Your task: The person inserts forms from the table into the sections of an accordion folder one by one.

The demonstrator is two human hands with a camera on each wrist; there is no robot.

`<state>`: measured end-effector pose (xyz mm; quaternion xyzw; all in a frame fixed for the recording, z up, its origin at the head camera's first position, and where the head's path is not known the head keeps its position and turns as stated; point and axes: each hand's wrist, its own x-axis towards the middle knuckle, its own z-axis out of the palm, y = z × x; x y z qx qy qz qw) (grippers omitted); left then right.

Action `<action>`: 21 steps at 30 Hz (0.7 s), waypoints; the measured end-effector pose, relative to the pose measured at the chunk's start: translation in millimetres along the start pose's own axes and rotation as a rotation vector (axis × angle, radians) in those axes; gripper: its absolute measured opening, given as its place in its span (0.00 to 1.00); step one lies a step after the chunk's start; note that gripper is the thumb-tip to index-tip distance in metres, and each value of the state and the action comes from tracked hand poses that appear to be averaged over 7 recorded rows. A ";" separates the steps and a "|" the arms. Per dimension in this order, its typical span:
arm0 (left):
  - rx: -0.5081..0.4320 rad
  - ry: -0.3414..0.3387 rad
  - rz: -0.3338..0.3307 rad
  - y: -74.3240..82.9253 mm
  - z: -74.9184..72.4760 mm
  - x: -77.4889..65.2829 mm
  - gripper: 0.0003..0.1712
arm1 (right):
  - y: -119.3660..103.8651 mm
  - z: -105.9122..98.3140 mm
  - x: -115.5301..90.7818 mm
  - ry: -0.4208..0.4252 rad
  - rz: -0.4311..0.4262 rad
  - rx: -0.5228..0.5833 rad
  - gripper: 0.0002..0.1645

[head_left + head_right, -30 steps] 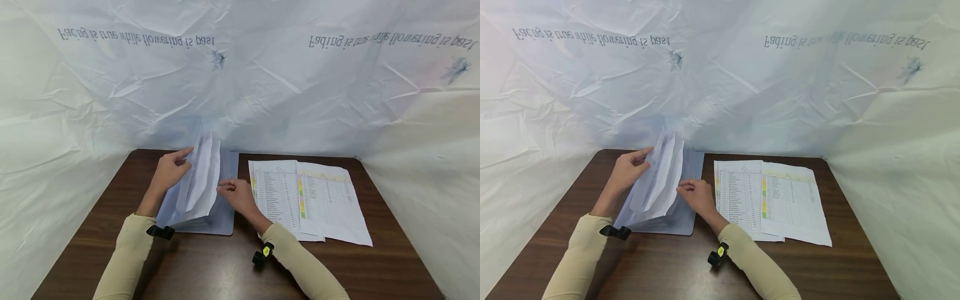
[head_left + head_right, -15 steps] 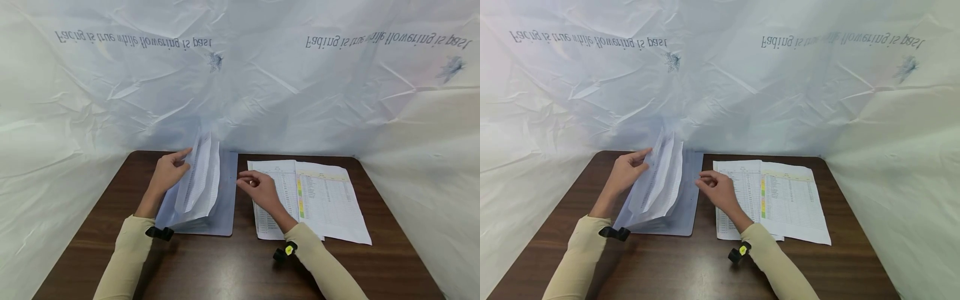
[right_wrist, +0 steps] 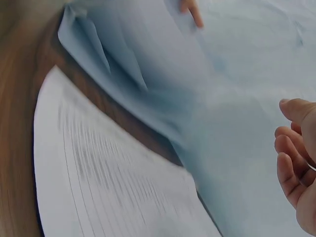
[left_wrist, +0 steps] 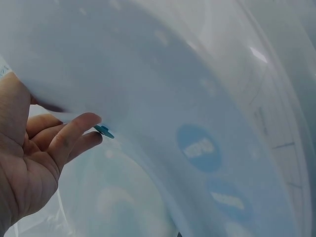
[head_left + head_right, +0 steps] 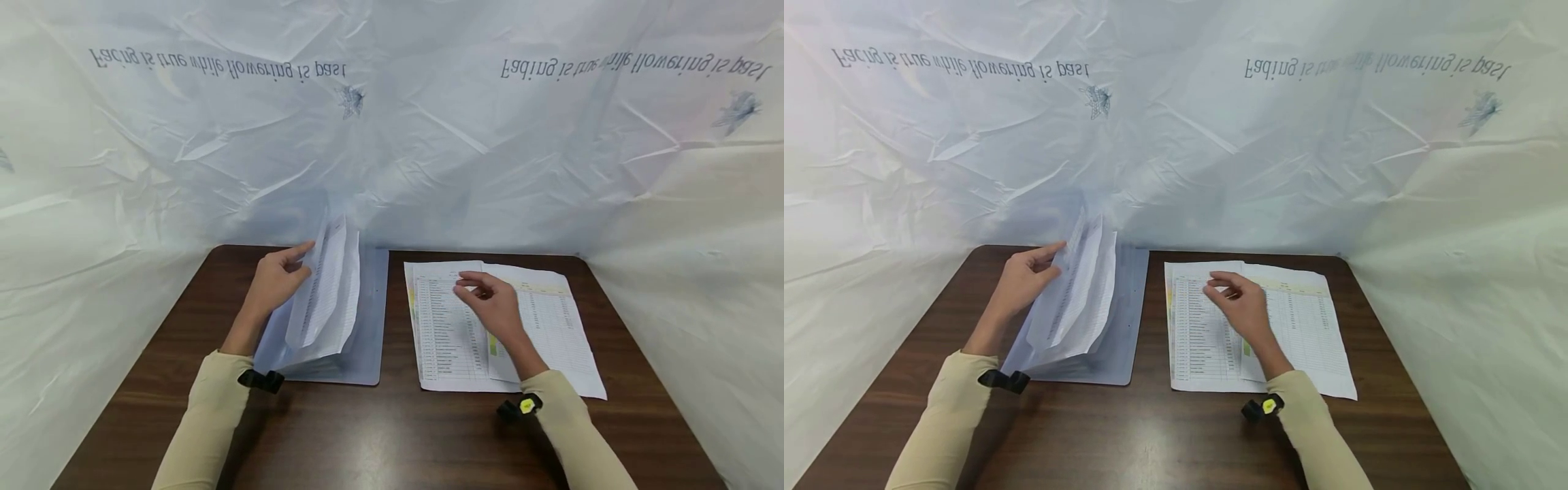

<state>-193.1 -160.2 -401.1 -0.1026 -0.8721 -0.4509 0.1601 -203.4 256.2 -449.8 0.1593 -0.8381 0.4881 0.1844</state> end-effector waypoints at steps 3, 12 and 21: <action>0.001 0.004 -0.001 -0.3 -0.2 0.2 0.30 | 15.0 -17.1 -2.5 0.035 0.014 -0.047 0.21; -0.004 0.005 -0.019 0.0 -0.8 0.8 0.30 | 53.9 -58.5 -21.6 0.101 0.117 -0.204 0.24; -0.003 0.005 -0.010 1.1 -0.7 -1.6 0.30 | 78.0 -96.4 -45.9 0.105 0.219 -0.313 0.27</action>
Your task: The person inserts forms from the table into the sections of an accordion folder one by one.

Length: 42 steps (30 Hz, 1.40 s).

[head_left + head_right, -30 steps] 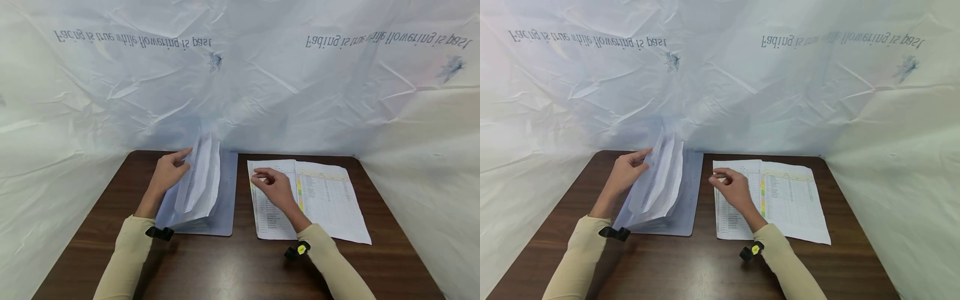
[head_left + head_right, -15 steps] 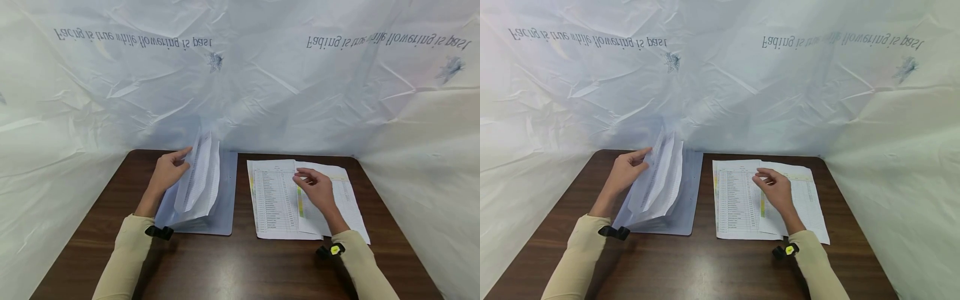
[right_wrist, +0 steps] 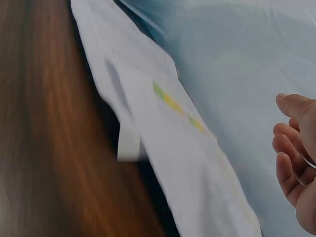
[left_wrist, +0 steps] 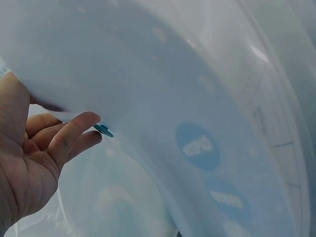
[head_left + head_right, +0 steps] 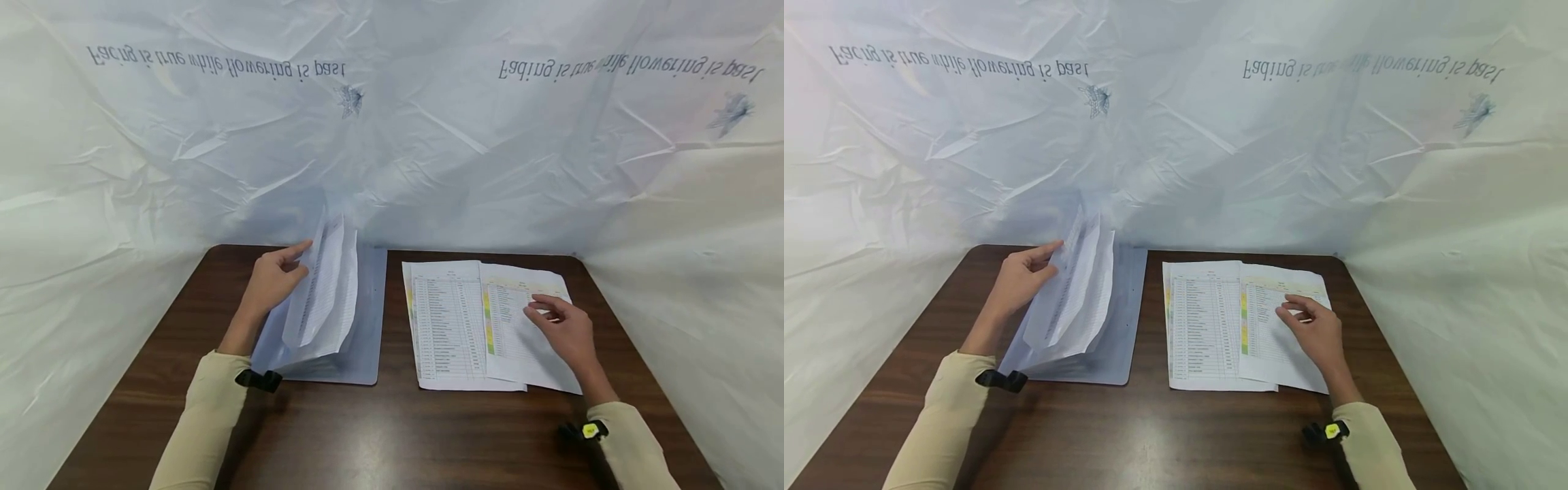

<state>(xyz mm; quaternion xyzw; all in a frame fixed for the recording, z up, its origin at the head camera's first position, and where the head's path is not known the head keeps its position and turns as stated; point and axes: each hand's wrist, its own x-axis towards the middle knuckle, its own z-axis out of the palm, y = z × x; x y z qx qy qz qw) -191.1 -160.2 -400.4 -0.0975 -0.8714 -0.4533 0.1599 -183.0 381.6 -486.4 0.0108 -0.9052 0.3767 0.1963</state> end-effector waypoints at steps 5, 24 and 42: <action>-0.004 -0.002 -0.007 -0.1 0.7 -1.5 0.30 | 18.5 -18.2 -7.7 -0.028 0.049 -0.058 0.30; -0.012 0.028 0.017 0.8 1.2 -5.4 0.30 | 66.3 -50.4 -20.9 -0.141 0.204 -0.240 0.46; -0.012 0.031 0.001 2.8 1.2 -6.6 0.29 | 73.6 -48.2 -20.3 -0.217 0.251 -0.320 0.52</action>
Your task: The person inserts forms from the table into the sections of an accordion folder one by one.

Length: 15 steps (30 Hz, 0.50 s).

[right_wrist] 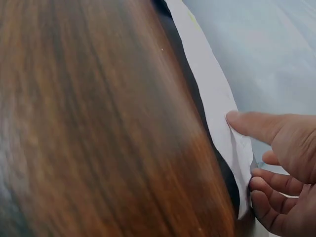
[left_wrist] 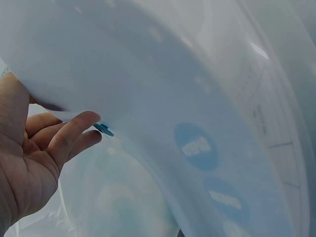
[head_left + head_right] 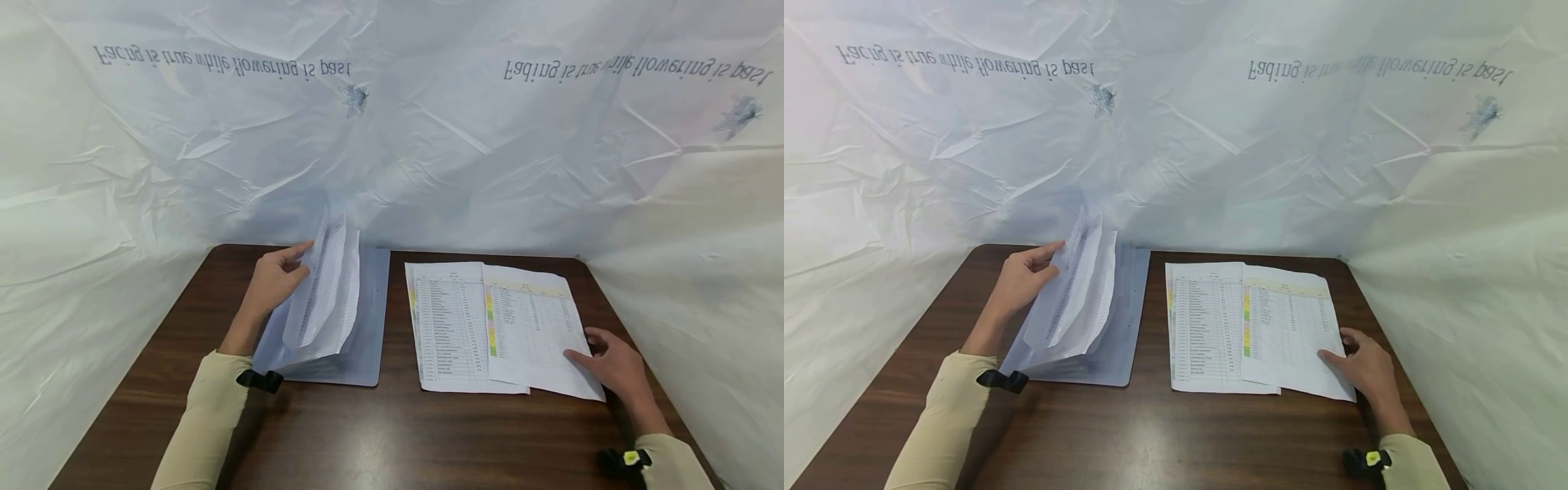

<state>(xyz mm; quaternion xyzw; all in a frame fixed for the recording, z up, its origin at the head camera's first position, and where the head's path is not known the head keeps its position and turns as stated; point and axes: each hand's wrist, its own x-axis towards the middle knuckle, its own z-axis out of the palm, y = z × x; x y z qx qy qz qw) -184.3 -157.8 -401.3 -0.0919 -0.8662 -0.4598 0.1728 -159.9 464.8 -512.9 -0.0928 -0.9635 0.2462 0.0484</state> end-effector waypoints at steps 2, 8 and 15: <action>0.000 -0.002 -0.002 0.1 -0.1 -0.1 0.29 | -1.0 0.4 -0.3 0.004 0.000 -0.006 0.52; -0.002 -0.004 0.002 -0.6 -0.7 0.0 0.29 | -3.0 0.3 -0.5 -0.010 0.030 0.015 0.52; -0.007 -0.005 0.018 -0.5 -1.7 -0.6 0.29 | -0.6 -0.5 0.9 -0.020 0.043 0.036 0.53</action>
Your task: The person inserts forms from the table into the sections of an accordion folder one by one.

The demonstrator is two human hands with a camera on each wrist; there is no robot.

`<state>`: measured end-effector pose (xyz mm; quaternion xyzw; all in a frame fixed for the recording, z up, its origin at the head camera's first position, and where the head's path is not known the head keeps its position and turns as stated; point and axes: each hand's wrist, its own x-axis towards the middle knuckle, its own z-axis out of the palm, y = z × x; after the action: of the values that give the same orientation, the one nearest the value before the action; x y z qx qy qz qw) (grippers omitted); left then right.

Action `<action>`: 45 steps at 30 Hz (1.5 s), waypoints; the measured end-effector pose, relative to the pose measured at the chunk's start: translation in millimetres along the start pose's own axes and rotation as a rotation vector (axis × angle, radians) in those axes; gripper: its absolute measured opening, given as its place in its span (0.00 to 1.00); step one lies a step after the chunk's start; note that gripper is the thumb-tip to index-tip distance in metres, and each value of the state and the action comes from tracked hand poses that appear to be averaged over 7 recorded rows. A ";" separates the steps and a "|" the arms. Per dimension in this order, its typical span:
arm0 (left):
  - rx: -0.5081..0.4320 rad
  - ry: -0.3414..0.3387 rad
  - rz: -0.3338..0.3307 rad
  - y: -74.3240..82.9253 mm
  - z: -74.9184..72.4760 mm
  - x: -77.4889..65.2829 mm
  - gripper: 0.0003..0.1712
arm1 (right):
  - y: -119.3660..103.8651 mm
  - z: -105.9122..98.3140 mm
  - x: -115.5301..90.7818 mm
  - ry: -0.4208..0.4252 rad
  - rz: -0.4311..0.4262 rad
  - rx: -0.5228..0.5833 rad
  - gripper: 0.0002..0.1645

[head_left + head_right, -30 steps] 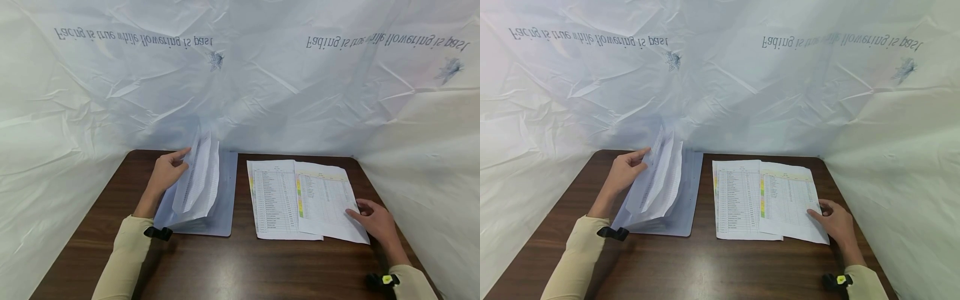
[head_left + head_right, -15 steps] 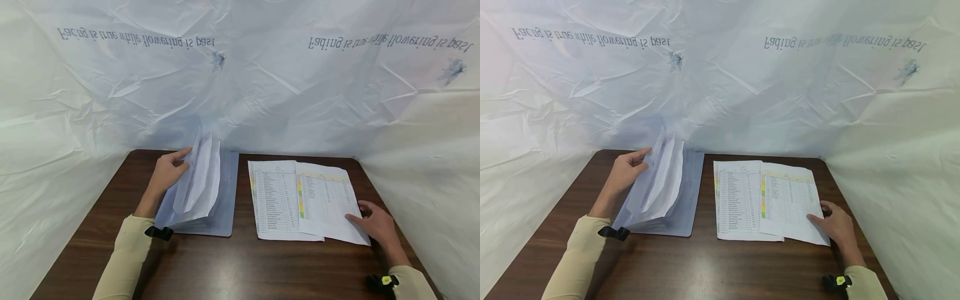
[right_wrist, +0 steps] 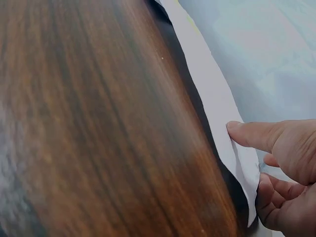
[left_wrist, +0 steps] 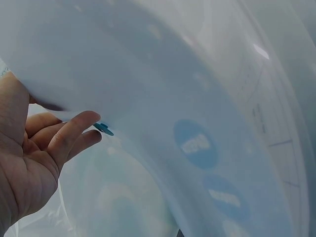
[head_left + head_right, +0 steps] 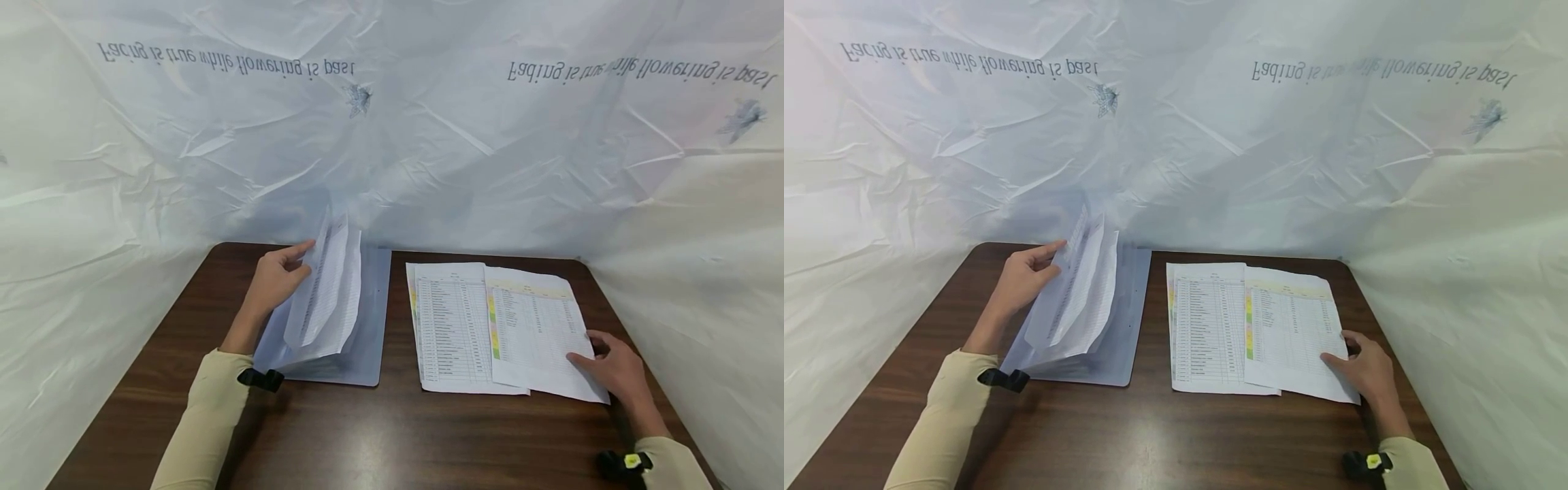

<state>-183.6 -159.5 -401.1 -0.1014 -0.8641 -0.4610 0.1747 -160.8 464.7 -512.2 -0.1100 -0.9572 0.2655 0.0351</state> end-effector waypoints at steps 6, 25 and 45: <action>-0.011 0.003 0.002 -0.5 -0.9 1.4 0.29 | 0.3 -0.5 -0.1 0.002 0.030 0.025 0.50; -0.008 0.004 -0.027 -7.2 -2.6 3.0 0.29 | 4.2 -7.4 0.8 0.053 -0.003 0.100 0.34; 0.027 0.071 -0.004 0.2 9.2 -24.2 0.29 | 17.2 -7.5 10.7 -0.042 -0.052 0.246 0.34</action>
<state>-163.2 -152.1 -415.2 -0.0809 -0.8637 -0.4531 0.2054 -167.0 485.3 -514.6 -0.0746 -0.9205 0.3820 0.0352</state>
